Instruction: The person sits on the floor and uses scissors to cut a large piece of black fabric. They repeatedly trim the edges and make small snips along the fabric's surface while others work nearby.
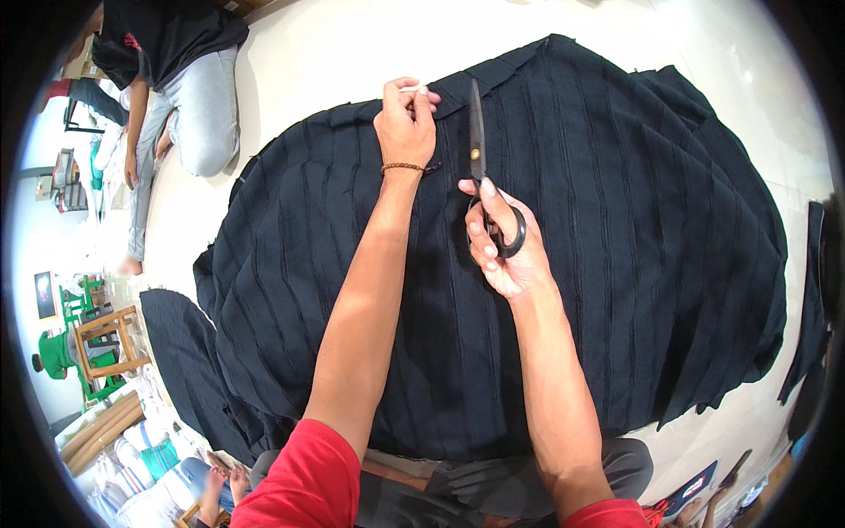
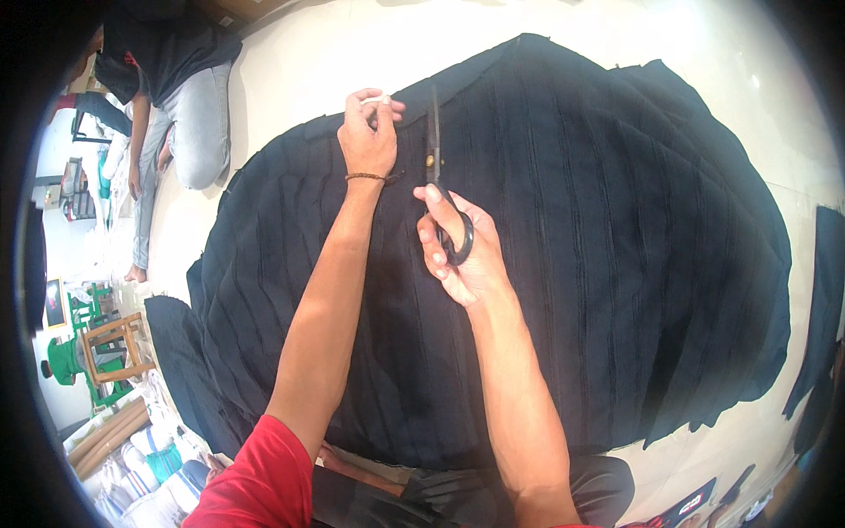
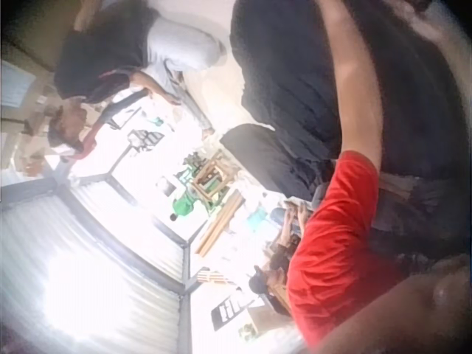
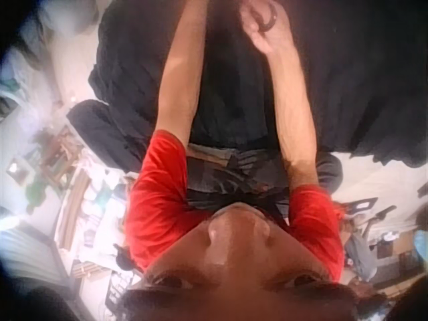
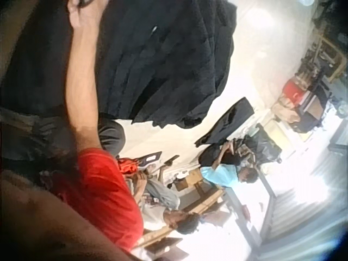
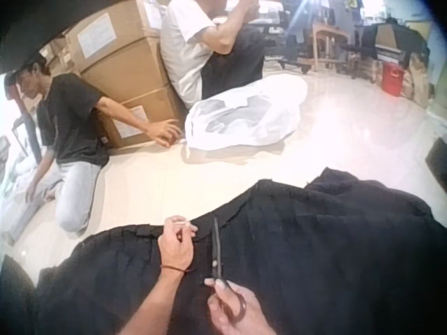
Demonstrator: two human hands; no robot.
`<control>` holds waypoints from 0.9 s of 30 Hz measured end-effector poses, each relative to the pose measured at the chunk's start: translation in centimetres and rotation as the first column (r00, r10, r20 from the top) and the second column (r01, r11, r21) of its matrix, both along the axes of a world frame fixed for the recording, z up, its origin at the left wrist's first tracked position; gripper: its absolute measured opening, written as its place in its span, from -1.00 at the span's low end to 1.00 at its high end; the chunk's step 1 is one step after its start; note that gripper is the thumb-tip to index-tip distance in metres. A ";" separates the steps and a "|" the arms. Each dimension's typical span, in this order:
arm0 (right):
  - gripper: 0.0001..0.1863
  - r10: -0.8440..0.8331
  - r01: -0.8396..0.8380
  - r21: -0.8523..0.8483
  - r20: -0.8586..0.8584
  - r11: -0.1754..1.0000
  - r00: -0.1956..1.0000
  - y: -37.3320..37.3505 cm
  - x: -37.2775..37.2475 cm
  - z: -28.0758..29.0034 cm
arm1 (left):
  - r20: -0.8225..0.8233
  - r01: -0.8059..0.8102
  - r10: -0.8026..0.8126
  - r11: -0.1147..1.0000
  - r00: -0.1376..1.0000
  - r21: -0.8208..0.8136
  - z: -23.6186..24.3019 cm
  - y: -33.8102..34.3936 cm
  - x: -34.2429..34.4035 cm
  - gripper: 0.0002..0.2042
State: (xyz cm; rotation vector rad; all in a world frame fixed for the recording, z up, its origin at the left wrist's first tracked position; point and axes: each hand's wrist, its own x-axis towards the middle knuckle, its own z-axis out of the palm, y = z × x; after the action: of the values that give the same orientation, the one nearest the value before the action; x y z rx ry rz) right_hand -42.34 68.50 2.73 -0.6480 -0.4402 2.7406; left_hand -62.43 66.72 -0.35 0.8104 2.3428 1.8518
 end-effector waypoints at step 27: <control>-0.49 -0.030 0.036 0.026 -0.198 0.999 0.980 -0.4 1.6 -2.2 | -0.207 -0.026 -0.026 0.968 0.978 -0.248 -0.5 -0.1 -1.0 -0.70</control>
State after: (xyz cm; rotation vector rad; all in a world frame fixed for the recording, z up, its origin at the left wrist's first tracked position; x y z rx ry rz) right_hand -40.76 68.14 0.56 -0.3665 -0.4180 2.7264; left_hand -63.47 66.66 -0.80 1.0138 2.6288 1.4909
